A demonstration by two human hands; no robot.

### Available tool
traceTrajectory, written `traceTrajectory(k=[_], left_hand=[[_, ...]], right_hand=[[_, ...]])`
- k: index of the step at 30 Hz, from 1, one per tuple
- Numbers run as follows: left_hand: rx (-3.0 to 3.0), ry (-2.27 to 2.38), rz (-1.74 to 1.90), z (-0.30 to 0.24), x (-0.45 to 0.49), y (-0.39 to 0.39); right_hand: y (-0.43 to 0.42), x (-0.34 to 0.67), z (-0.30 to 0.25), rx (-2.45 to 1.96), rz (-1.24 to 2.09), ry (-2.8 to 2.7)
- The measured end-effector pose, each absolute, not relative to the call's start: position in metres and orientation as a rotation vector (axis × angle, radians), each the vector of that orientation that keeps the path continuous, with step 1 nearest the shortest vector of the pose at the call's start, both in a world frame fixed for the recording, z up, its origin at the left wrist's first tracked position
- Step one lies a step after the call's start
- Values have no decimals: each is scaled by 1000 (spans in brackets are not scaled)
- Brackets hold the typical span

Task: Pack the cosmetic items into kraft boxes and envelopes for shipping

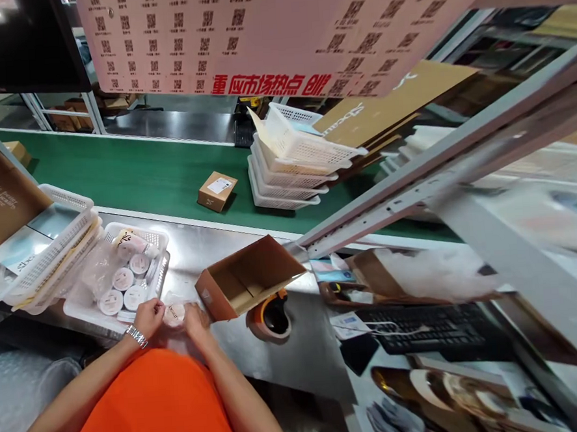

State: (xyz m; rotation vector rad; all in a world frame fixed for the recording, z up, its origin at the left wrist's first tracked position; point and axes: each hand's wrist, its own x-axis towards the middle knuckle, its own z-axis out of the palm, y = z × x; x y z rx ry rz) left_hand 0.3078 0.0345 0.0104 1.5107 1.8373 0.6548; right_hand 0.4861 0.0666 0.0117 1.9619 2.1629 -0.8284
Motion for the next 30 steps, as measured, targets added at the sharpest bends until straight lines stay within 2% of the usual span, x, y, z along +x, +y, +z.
traceTrajectory(k=[12, 20, 30], left_hand=[[1580, 1788, 670, 31, 300, 42], [1662, 1791, 281, 44, 294, 41], [1726, 1881, 135, 51, 296, 67]], right_hand=[[85, 490, 66, 1749, -727, 2238], [92, 484, 76, 1641, -697, 2333], [119, 470, 100, 1589, -703, 2504]])
